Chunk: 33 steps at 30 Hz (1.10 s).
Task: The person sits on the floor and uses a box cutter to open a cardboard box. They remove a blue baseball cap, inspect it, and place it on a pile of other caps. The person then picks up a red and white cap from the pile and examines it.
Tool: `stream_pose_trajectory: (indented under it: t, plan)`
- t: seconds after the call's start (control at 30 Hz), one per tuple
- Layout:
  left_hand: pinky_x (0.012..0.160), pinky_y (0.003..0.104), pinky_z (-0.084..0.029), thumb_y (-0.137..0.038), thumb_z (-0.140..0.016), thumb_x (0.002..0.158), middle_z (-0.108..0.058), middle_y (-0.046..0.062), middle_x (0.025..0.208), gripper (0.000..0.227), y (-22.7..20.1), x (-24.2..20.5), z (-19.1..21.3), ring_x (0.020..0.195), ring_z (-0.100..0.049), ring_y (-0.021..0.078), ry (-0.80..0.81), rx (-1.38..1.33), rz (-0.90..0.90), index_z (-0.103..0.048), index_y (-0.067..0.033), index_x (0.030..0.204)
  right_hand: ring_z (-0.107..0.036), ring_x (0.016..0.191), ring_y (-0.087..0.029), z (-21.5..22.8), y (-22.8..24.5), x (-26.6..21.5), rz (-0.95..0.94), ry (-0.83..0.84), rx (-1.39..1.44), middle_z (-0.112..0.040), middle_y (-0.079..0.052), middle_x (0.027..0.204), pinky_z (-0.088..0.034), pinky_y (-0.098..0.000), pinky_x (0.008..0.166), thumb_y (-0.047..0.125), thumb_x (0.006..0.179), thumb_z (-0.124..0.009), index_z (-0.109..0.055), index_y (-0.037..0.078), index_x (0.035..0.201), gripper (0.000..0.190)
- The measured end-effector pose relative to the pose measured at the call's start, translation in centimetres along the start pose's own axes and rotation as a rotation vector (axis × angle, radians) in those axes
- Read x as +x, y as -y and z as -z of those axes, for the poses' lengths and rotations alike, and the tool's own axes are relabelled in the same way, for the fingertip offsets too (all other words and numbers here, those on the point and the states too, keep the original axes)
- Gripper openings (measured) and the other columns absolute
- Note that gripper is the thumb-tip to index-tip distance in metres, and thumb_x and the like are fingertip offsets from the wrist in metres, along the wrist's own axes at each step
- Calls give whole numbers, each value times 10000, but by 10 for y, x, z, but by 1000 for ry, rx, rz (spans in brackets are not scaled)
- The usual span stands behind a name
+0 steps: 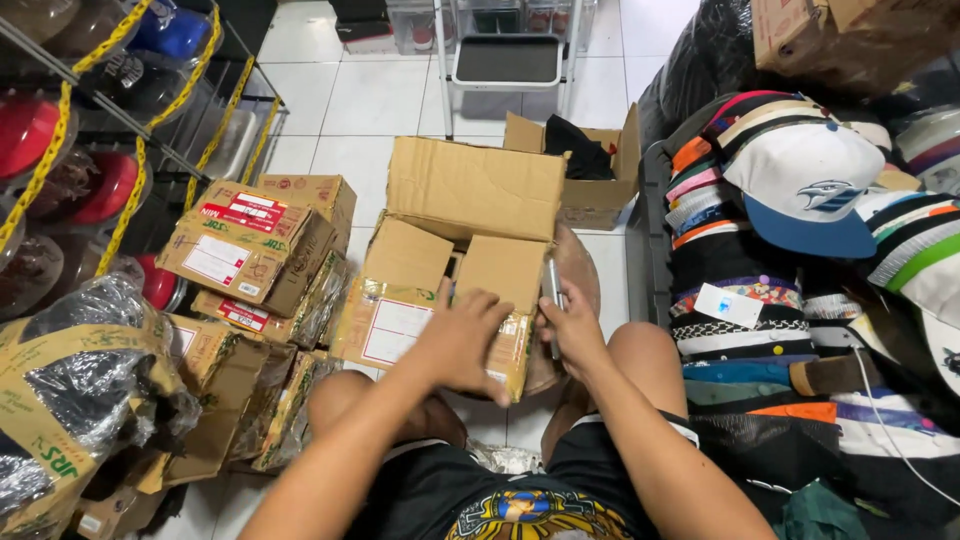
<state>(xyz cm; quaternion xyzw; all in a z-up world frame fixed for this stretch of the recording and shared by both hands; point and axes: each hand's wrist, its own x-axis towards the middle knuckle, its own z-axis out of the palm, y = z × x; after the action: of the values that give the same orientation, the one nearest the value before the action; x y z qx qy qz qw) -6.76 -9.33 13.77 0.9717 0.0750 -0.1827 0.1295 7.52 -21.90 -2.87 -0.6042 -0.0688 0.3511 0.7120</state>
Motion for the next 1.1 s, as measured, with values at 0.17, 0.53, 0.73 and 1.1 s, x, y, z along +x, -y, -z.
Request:
stream_pose_trajectory:
  t: [0.17, 0.53, 0.73, 1.1]
  plan:
    - [1154, 529, -276, -793, -851, 299, -551, 108, 1253, 1352, 28, 30, -42, 1316, -478, 295, -132, -24, 20, -510, -83, 1398, -650, 440, -224, 28, 27, 10, -22, 124, -213, -649, -160, 638, -539, -278, 407, 168, 1010, -607, -465, 30, 1480, 510]
    - [808, 422, -429, -573, -503, 951, -596, 46, 757, 459, 62, 61, -87, 861, -633, 255, -655, -100, 25, -651, -159, 817, -737, 737, -220, 8, 60, -19, -66, 310, -903, -785, -72, 716, -585, -351, 773, 280, 936, -640, -768, 161, 1235, 346]
    - [685, 382, -429, -420, -569, 976, -529, 18, 583, 414, 63, 81, -107, 659, -582, 223, -1044, 17, -82, -554, -200, 625, -584, 363, -200, 10, 46, -27, -174, 318, -634, -681, -156, 576, -450, -283, 345, 169, 930, -624, -722, 56, 1285, 385]
    - [629, 355, -423, -249, -640, 897, -500, 32, 547, 350, 47, 92, -86, 590, -550, 230, -1243, 62, -322, -535, -155, 577, -664, 600, -179, 9, 67, -30, -136, 291, -887, -718, -39, 571, -512, -300, 622, 278, 902, -641, -787, 194, 1222, 362]
